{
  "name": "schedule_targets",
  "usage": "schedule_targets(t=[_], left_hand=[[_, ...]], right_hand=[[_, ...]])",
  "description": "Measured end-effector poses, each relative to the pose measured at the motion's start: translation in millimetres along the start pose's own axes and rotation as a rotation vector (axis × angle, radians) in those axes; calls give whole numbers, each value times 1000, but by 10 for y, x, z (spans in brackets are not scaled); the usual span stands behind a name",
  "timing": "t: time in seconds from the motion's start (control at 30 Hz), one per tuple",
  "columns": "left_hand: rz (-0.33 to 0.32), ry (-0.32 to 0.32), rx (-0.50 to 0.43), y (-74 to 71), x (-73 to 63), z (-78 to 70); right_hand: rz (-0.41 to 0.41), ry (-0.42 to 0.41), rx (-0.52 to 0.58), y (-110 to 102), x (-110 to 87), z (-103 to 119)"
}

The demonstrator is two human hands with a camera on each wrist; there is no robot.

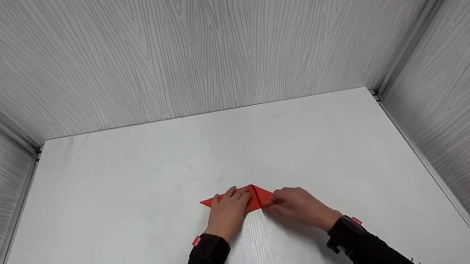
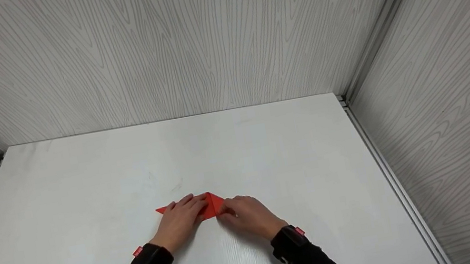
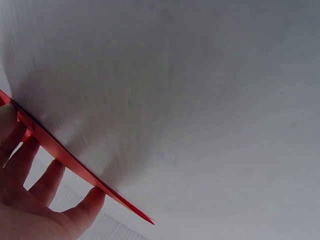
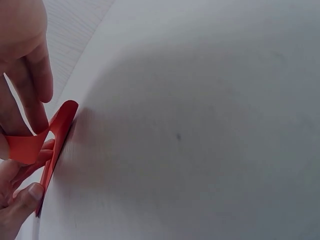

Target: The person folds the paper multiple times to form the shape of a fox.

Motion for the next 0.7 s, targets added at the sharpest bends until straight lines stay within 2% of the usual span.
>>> schedule_targets(t=[0.2, 0.4, 0.7], left_hand=[[9, -8, -16, 1, -1, 15], [-9, -6, -33, -1, 1, 17], [-4, -1, -28, 6, -3, 16]], right_hand=[[33, -9, -13, 47, 7, 23], [50, -18, -16, 70, 2, 27], [84, 1, 1, 113, 2, 6]])
Point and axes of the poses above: each hand's wrist, its own x-axis towards the middle knuckle, its own y-axis out of the palm, z = x × y, the point moved 9 cm from there along x, towards the middle knuckle, and after that the axes turned 10 degrees about x, right-handed, at the moved point
